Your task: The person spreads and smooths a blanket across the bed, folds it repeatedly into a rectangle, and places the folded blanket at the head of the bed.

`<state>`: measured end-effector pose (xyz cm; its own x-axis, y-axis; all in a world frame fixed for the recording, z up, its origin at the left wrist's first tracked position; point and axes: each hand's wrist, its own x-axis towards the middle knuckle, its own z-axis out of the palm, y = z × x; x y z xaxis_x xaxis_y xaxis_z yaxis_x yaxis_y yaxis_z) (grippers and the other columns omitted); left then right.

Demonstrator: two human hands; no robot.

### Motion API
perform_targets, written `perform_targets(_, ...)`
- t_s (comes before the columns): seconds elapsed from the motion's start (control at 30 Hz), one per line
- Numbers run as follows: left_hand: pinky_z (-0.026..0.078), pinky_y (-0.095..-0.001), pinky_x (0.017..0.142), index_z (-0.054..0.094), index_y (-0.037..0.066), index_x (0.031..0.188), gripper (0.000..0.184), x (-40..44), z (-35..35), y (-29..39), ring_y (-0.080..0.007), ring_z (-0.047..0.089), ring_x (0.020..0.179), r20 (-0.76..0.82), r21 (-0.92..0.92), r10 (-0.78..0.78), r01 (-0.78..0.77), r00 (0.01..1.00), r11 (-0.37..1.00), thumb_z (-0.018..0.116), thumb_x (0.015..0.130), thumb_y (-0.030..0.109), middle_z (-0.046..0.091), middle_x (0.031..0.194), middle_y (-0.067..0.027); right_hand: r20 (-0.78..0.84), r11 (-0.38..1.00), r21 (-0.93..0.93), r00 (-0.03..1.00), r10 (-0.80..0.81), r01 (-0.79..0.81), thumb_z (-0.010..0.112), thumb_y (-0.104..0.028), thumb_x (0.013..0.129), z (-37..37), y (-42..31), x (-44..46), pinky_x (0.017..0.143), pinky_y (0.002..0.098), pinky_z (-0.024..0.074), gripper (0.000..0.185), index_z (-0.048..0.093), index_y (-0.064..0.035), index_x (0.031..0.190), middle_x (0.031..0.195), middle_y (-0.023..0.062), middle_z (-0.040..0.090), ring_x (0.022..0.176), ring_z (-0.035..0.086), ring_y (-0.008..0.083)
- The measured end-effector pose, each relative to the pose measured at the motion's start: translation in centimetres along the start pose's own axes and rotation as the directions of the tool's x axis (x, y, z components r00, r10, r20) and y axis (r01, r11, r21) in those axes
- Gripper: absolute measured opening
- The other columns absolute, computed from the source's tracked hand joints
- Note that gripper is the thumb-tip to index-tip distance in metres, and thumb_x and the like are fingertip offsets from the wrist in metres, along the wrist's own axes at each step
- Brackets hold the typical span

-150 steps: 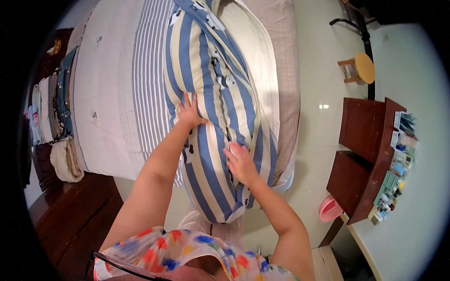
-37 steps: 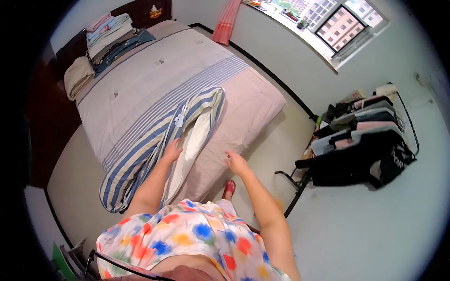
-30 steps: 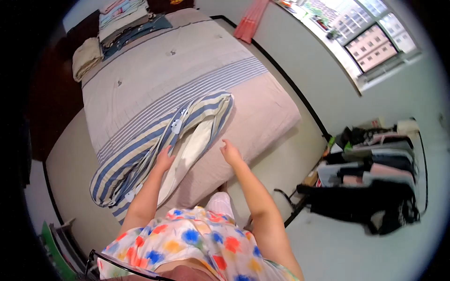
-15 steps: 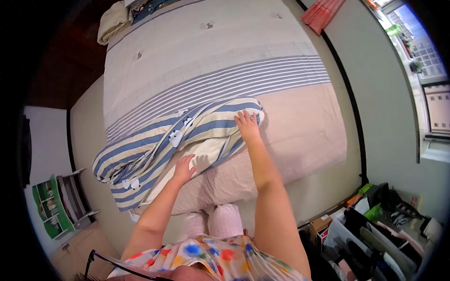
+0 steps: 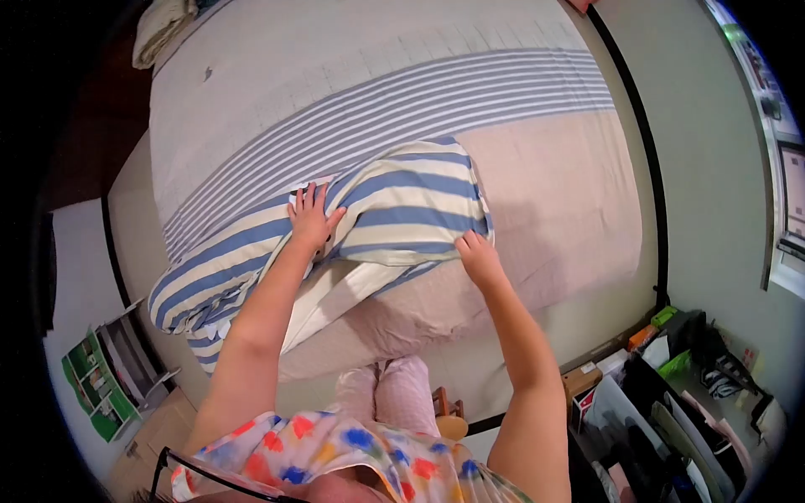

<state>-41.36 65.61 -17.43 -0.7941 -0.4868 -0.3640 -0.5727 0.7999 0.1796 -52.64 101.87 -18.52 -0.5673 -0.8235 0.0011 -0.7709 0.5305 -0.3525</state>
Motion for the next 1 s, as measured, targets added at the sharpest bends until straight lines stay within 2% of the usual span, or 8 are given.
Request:
perform_targets(0.17,0.034,-0.0453,0.099,0.046,0.008,0.133,0.073,-0.5,1.0,3.2,-0.0316,0.048,0.116,-0.254,-0.096,0.164,-0.194,0.953,0.976,0.066,0.078,0.052,0.052,0.126,-0.0146,0.135,0.992,0.02,0.984,0.12,-0.123,0.053,-0.008,0.076,2.5,1.0,-8.2,0.067,0.0386,0.0498,0.017,0.054,-0.0119,0.093,0.09,0.0074,0.05,0.084,0.056,0.0263)
perform_targets(0.37,0.05,-0.0406,0.074,0.061,0.003,0.111,0.052,2.4,0.1,11.0,-0.0347,0.063,0.084,0.131,-0.622,0.309,-0.165,0.942,0.766,0.07,0.076,0.04,0.065,0.091,-0.0191,0.116,0.981,0.032,0.975,0.188,-0.192,0.053,-0.008,0.077,5.2,-0.2,-8.0,0.068,0.0386,0.0499,0.016,0.055,-0.0123,0.092,0.087,0.0072,0.048,0.083,0.056,0.0266)
perform_targets(0.43,0.051,-0.0385,0.066,0.062,0.001,0.099,0.041,-0.1,0.6,14.9,-0.0258,0.066,0.068,0.339,-0.532,0.442,-0.218,0.83,0.818,0.07,0.077,0.035,0.067,0.075,-0.0136,0.114,0.979,0.013,0.973,0.201,-0.204,0.052,-0.009,0.078,5.5,0.1,-8.1,0.068,0.0385,0.0499,0.014,0.056,-0.0124,0.091,0.087,0.0073,0.048,0.084,0.056,0.0262)
perform_targets(0.6,0.05,-0.0431,0.075,0.065,0.008,0.095,0.027,-8.0,5.2,16.5,-0.0299,0.06,0.099,0.421,-0.093,0.641,-0.672,0.642,0.734,0.065,0.079,0.03,0.062,0.103,-0.0123,0.141,0.979,0.002,0.969,0.201,-0.204,0.053,-0.009,0.077,5.4,1.0,-9.3,0.069,0.0371,0.05,0.018,0.057,-0.0127,0.094,0.091,0.0074,0.05,0.085,0.056,0.0251)
perform_targets(0.67,0.046,-0.0451,0.087,0.063,0.012,0.106,0.027,-6.1,3.5,15.9,-0.0277,0.052,0.111,0.303,-0.004,0.673,-0.705,0.675,0.709,0.06,0.083,0.026,0.058,0.114,-0.0087,0.136,0.977,0.003,0.968,0.21,-0.213,0.053,-0.009,0.077,4.8,0.8,-9.5,0.069,0.0367,0.0499,0.017,0.057,-0.0124,0.093,0.091,0.007,0.05,0.084,0.056,0.0243)
perform_targets(0.73,0.037,-0.0485,0.099,0.058,0.016,0.118,0.034,-4.4,1.5,14.7,-0.027,0.046,0.12,-0.173,-0.142,0.592,-0.615,0.787,0.776,0.056,0.085,0.022,0.054,0.122,-0.0075,0.038,0.983,0.019,0.982,0.183,-0.184,0.053,-0.01,0.076,4.7,0.4,-9.3,0.069,0.0356,0.0498,0.016,0.058,-0.013,0.091,0.09,0.0056,0.051,0.084,0.056,0.0231)
perform_targets(0.8,0.025,-0.0534,0.107,0.051,0.021,0.129,0.043,-2.0,3.1,12.0,-0.0268,0.036,0.13,-0.153,0.152,0.628,-0.61,0.763,0.778,0.055,0.087,0.026,0.044,0.138,-0.0034,0.028,0.99,0.014,0.989,0.143,-0.144,0.054,-0.011,0.075,4.8,0.6,-9.6,0.069,0.0346,0.0493,0.016,0.059,-0.014,0.089,0.09,0.004,0.052,0.085,0.056,0.0222)
perform_targets(1.0,0.015,-0.0587,0.11,0.032,0.025,0.144,0.069,4.9,2.0,10.5,-0.0316,0.02,0.14,0.093,0.339,0.513,-0.512,0.853,0.789,0.052,0.085,0.056,0.023,0.153,0.0002,0.205,0.984,-0.108,0.965,0.164,-0.144,0.054,-0.012,0.075,6.0,3.5,-13.9,0.073,0.0349,0.0463,0.013,0.061,-0.0174,0.084,0.09,-0.0006,0.056,0.091,0.055,0.0203)
